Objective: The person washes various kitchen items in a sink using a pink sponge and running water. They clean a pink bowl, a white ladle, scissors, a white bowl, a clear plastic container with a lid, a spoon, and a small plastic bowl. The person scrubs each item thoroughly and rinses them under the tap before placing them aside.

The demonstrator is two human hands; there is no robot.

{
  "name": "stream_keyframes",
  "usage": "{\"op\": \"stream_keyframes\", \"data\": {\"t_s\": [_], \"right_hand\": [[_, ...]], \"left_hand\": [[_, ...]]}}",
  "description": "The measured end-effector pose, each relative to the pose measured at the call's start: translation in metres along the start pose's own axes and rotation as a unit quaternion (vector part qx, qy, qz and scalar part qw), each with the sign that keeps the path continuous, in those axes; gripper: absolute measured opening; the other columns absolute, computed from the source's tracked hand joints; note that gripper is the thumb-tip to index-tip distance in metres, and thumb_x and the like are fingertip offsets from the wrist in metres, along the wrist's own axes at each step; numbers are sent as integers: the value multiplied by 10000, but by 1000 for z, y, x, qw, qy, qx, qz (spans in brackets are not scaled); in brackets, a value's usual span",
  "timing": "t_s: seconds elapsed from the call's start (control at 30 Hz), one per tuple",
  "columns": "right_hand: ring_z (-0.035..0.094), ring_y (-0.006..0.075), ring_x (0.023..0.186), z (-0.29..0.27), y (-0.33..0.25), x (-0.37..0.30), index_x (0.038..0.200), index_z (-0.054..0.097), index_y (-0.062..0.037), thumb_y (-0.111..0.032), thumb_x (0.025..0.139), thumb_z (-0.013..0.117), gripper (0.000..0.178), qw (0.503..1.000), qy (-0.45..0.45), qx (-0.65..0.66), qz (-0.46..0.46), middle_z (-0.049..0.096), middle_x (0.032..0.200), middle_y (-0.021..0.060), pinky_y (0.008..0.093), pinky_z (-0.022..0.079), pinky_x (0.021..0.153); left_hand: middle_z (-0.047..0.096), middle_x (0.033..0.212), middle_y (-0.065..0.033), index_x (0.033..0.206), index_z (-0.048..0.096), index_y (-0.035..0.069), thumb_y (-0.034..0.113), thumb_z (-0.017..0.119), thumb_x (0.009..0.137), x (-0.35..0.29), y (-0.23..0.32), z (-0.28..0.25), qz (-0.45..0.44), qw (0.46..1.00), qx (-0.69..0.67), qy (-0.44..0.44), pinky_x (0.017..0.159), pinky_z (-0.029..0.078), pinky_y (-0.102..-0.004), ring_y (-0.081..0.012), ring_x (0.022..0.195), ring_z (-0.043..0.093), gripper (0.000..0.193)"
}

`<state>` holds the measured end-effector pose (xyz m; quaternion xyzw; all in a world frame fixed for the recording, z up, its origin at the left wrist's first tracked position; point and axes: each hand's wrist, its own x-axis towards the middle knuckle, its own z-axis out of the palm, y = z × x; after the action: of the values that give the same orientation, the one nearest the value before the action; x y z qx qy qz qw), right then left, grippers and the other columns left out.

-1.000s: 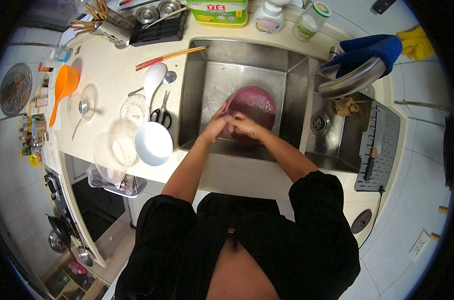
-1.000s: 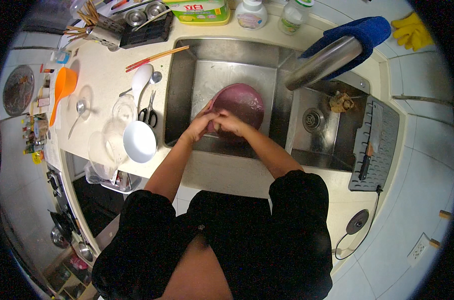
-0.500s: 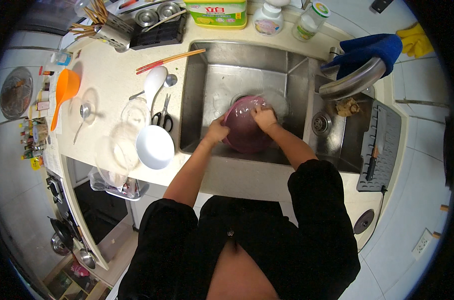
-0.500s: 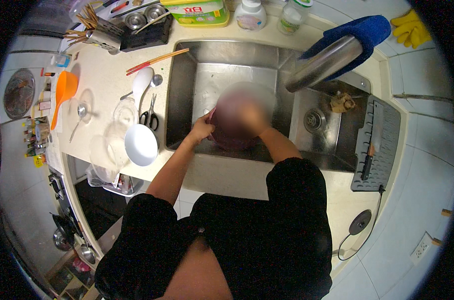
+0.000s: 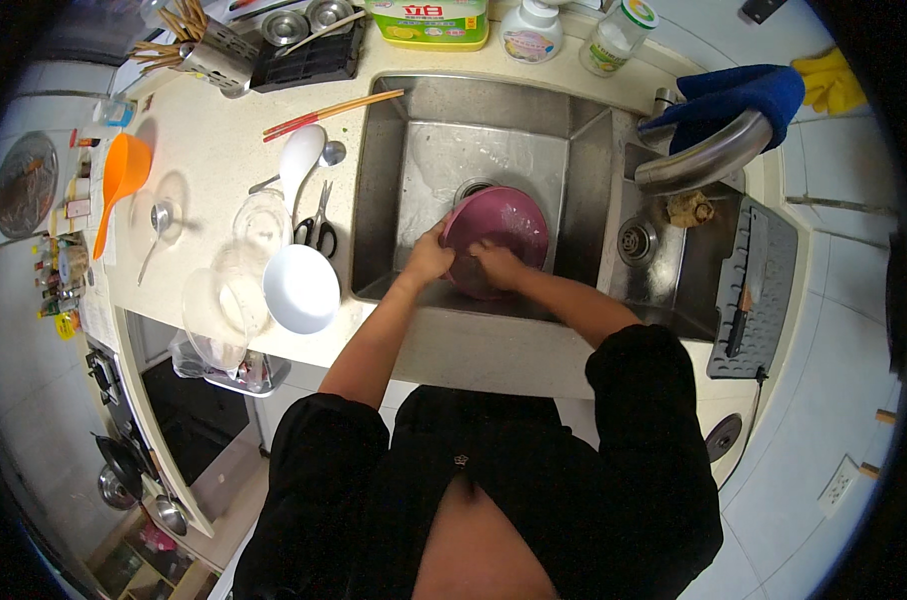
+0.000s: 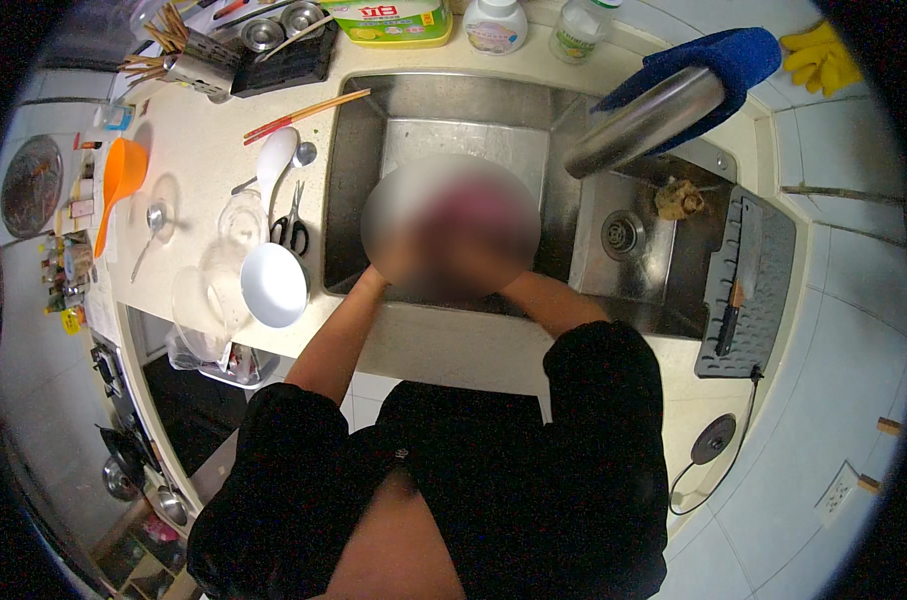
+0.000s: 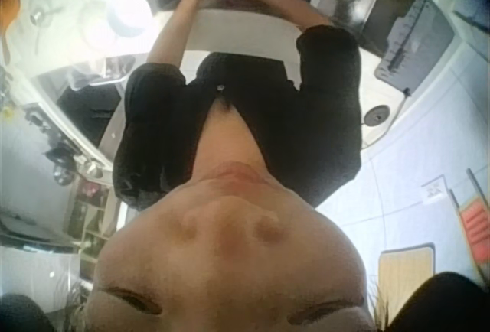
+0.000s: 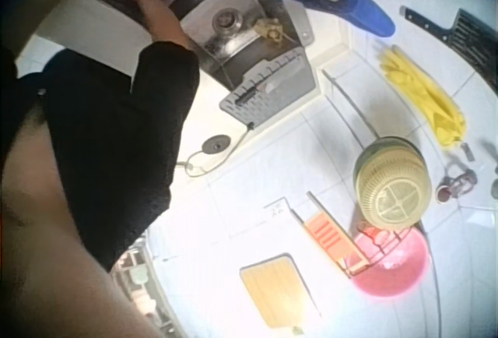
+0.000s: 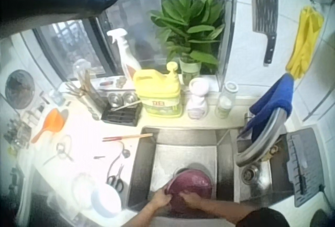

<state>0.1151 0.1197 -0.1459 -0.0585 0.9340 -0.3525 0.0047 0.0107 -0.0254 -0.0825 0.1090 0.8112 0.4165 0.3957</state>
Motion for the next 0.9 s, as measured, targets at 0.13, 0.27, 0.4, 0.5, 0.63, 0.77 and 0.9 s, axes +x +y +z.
{"op": "stream_keyframes", "data": {"t_s": [0.13,0.27,0.4,0.5,0.63,0.77,0.9], "right_hand": [[582,394,775,16,16,17,1022,458,-50,-79,792,440,233,992,13,-71,102,505,1032,227,452,481,675],[583,388,829,-21,4,11,1017,489,-60,-96,803,441,222,985,41,-100,138,518,1046,233,446,477,712],[572,354,930,-16,20,5,981,576,-83,-136,789,493,216,920,-263,-116,264,568,1037,207,425,464,769],[576,280,936,32,52,-21,998,606,-95,-178,786,534,238,939,-244,19,242,603,992,163,382,459,772],[568,189,866,-2,-12,1,1068,591,-102,-223,796,554,300,898,-271,265,221,621,962,105,326,451,744],[540,158,801,-36,-29,9,1049,596,-97,-246,806,550,289,876,-310,285,236,624,935,80,317,444,710],[578,197,782,-46,-22,-5,991,623,-79,-209,783,549,256,915,-261,261,163,635,899,102,325,455,676]], "left_hand": [[568,1085,-228,1312,365,66,25,492,663,1,-10,-2,14,1000,5,-5,883,418,-314,-270,1024,562,663],[544,1054,-294,1287,386,35,23,494,665,-6,-6,-3,-6,998,50,31,887,424,-353,-365,1041,530,632],[451,1111,-343,1223,444,22,42,537,666,24,-68,30,223,955,167,100,890,422,-411,-476,1038,470,564],[353,1191,-353,1188,472,19,47,565,667,22,-39,27,359,880,307,38,904,411,-420,-492,1064,425,530],[298,1252,-341,1132,534,49,44,601,655,51,-98,18,326,900,283,-63,934,391,-398,-454,1131,362,481],[344,1272,-267,1023,607,68,142,612,669,45,-53,11,346,827,438,-71,976,299,-470,-395,1179,335,362],[389,1298,-176,917,665,91,270,594,698,25,21,3,393,682,615,-50,1006,188,-572,-338,1227,310,291]]}}
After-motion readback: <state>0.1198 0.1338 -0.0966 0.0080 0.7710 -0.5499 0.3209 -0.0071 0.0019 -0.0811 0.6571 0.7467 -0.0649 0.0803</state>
